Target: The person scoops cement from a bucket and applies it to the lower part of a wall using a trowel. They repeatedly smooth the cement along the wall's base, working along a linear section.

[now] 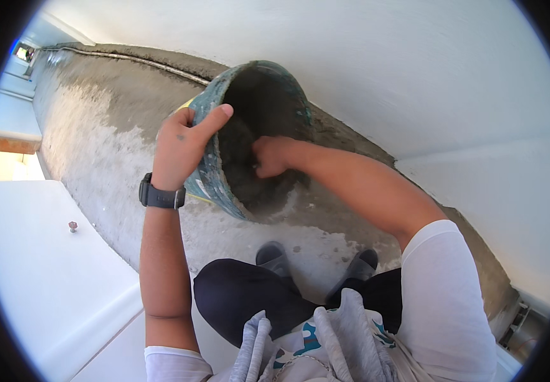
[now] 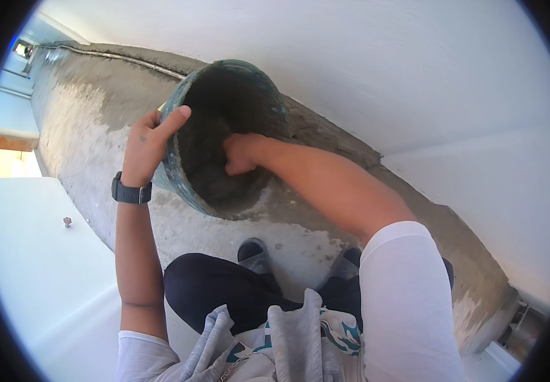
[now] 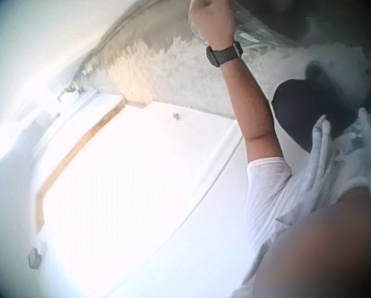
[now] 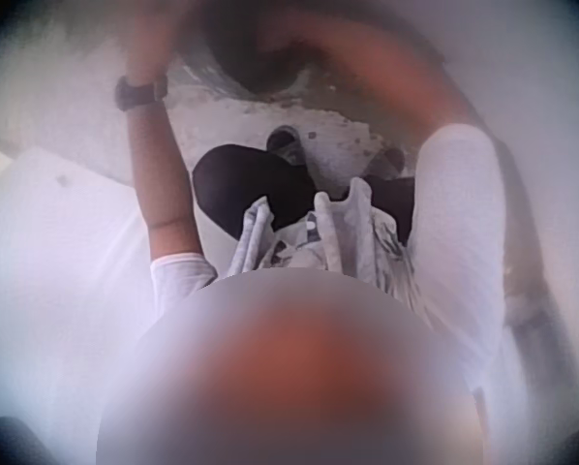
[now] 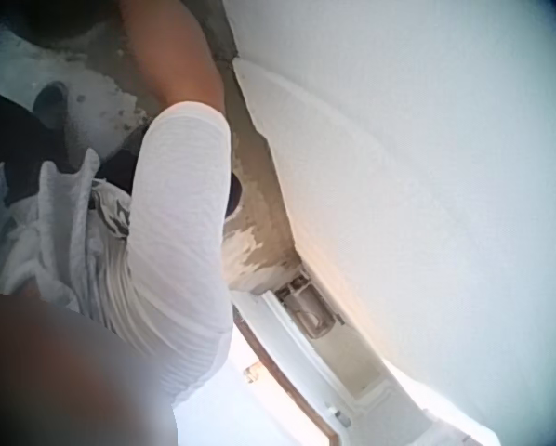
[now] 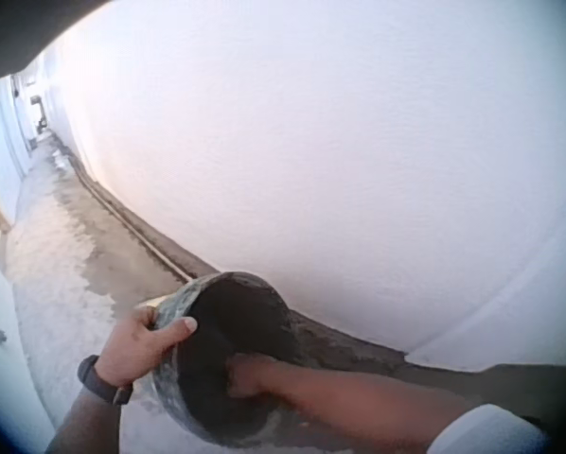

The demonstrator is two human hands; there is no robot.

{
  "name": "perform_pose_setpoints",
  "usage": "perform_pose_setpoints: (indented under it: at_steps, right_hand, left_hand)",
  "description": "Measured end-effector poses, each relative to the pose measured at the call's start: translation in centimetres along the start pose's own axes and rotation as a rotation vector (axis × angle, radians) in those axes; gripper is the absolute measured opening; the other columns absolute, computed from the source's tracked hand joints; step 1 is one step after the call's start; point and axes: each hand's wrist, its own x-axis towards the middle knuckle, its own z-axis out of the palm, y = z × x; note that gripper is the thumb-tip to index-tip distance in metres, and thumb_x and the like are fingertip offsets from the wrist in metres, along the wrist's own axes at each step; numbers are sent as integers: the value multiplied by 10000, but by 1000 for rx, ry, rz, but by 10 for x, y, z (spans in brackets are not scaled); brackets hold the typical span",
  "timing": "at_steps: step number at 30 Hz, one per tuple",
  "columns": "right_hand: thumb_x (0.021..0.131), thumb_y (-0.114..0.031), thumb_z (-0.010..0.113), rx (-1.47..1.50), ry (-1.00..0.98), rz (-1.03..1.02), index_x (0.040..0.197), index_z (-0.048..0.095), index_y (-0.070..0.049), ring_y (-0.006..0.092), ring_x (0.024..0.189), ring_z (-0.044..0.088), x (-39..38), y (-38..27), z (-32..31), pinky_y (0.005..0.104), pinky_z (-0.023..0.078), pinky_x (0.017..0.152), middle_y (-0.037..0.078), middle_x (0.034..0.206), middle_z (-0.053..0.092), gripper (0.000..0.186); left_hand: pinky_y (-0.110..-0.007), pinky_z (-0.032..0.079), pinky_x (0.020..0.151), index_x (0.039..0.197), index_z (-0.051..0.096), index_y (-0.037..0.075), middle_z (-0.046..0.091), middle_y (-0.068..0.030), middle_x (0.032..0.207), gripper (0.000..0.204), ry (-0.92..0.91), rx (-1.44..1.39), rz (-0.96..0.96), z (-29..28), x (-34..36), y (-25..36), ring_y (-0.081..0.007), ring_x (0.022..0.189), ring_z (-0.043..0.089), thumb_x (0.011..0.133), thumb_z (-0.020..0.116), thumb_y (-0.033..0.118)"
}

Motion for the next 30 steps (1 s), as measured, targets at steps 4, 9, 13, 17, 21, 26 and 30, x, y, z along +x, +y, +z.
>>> perform_pose_setpoints:
  at_steps: [4,9,13,17,21,26,30]
  right_hand:
    - [783,-368,706,260,-183,65,842,732,-1,274,749,717,-18,16,-14,419,570,715,154,797,720,373]
    - [802,-380,704,301,-70,93,767,706,23,250,638,666,-65,33,-37,405,538,647,129,681,674,405]
    - [825,-380,691,165,97,31,731,664,52,274,588,595,-108,59,-55,432,474,602,161,636,609,444]
    - [839,-395,688,155,175,114,674,583,63,253,548,463,-160,88,-65,423,398,561,148,576,509,498]
    - [846,-382,694,252,177,308,642,532,45,220,560,380,-216,112,-63,397,362,541,100,551,451,499]
    - [841,-404,677,266,209,560,780,689,33,299,714,656,-253,142,-18,429,500,647,172,714,663,442]
    - [848,-320,686,66,326,662,929,681,4,315,865,694,-240,167,52,449,544,733,199,865,692,334]
  left_hand:
    - [-295,368,517,612,515,2,456,11,589,606,2,58,-2,6,6,8,-83,582,418,786,812,501]
    - [-286,373,547,630,535,3,477,12,613,613,15,128,-23,12,12,17,-83,608,434,787,791,538]
    - [-275,369,554,647,544,14,483,26,630,603,5,93,-27,15,15,19,-81,606,432,785,789,547]
    - [-268,364,552,664,581,23,500,28,636,578,22,136,-25,13,19,14,-73,601,434,795,779,550]
    - [-258,393,577,786,683,25,587,28,703,518,-27,16,-97,-3,30,4,-84,623,513,827,758,537]
    - [-253,491,878,1257,658,-32,707,-85,1157,580,-161,-283,-93,-41,40,-18,-141,1012,660,952,656,461]
    - [-295,444,1006,1334,596,-47,653,-122,1296,588,-182,-393,-130,-58,46,-33,-183,1157,617,999,599,437]
